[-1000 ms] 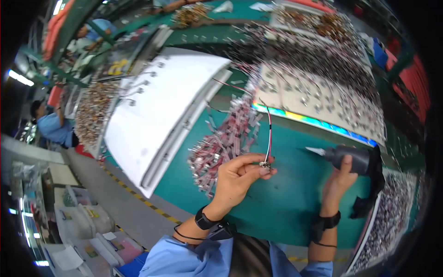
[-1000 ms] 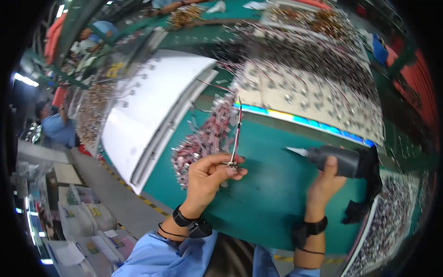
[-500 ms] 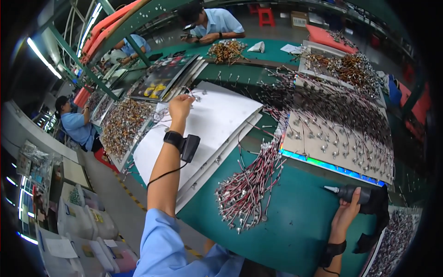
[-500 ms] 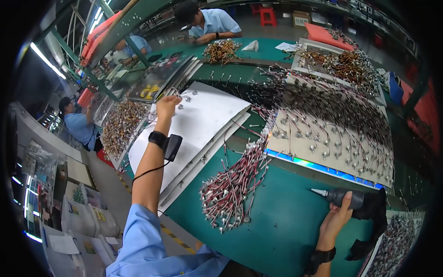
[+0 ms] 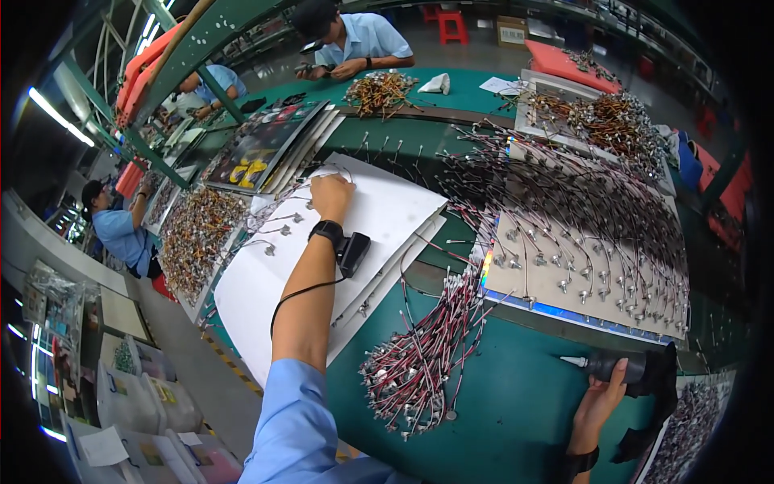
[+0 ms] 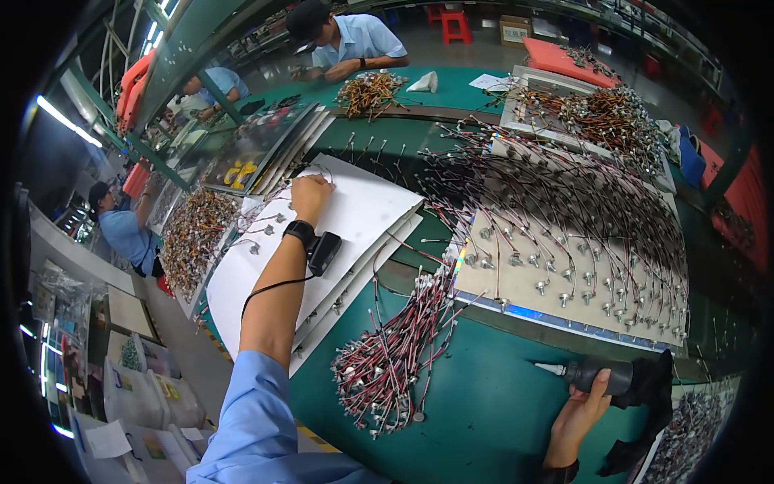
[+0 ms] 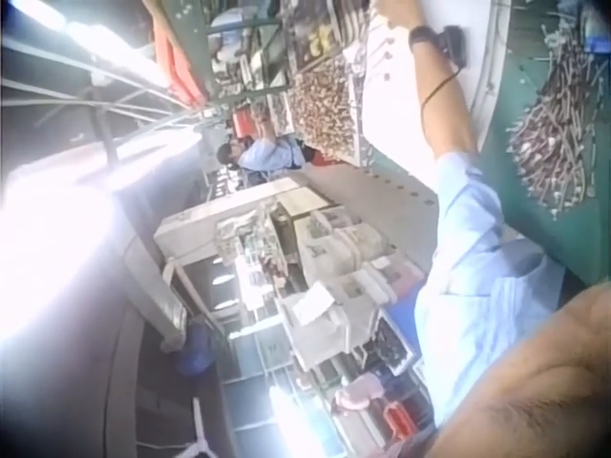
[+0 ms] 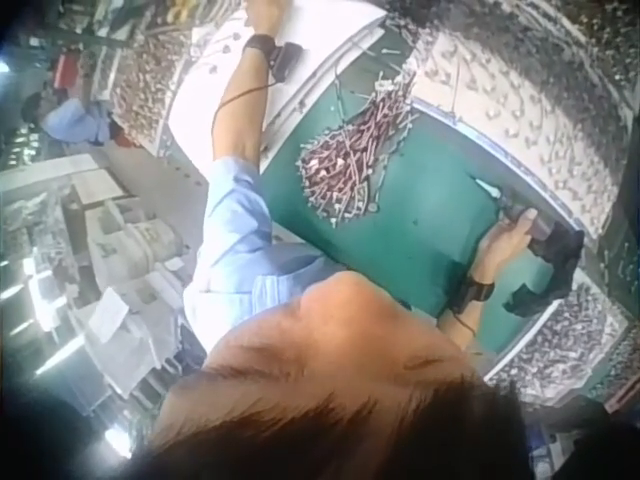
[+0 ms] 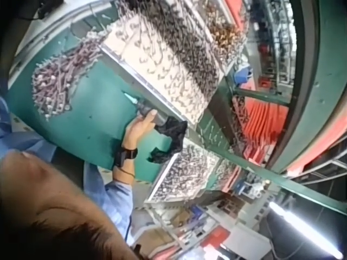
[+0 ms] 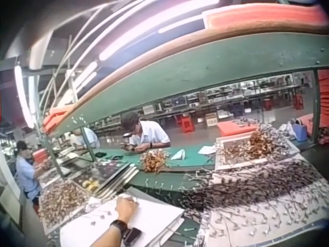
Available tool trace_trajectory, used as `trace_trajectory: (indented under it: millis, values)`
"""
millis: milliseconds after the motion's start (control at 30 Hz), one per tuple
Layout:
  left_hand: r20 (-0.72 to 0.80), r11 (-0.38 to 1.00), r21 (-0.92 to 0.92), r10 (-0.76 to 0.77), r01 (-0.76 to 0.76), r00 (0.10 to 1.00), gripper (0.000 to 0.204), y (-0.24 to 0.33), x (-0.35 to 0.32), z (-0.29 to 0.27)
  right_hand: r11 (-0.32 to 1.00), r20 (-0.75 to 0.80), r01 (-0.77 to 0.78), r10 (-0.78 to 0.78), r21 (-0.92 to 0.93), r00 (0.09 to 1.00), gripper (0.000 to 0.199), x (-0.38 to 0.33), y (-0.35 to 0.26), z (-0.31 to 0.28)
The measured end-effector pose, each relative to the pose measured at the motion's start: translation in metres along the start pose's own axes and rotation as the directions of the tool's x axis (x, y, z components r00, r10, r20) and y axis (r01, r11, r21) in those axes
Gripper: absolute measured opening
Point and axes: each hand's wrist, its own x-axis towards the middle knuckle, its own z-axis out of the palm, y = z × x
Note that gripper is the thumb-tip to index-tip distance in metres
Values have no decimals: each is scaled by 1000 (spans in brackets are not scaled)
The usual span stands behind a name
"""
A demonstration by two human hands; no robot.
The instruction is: The person picks up a wire assembly, applies glue to the connector from a squeeze bottle, and places it onto a stack of paper. This process is repeated several times, occasionally wiping the tip of the glue bottle with a black cloth.
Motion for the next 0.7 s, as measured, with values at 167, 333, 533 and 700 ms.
trace_trajectory:
  millis: [167,333,533,700]
  values:
    - [-53,999,6,37,-36,998,26,5,-9,-7,1000,-8,-10,10,14,1000,25,-1,-4,-2]
    - [-49,960,-236,144,-151,988,31,-5,-3,-55,995,-48,-34,39,99,998,28,-9,-7,20]
    - [302,769,-539,556,-343,774,13,79,-169,-146,994,17,-44,43,102,999,25,5,-5,-4]
    - [431,673,-486,740,-558,517,15,64,-328,-157,991,144,-72,56,113,988,22,6,2,-7]
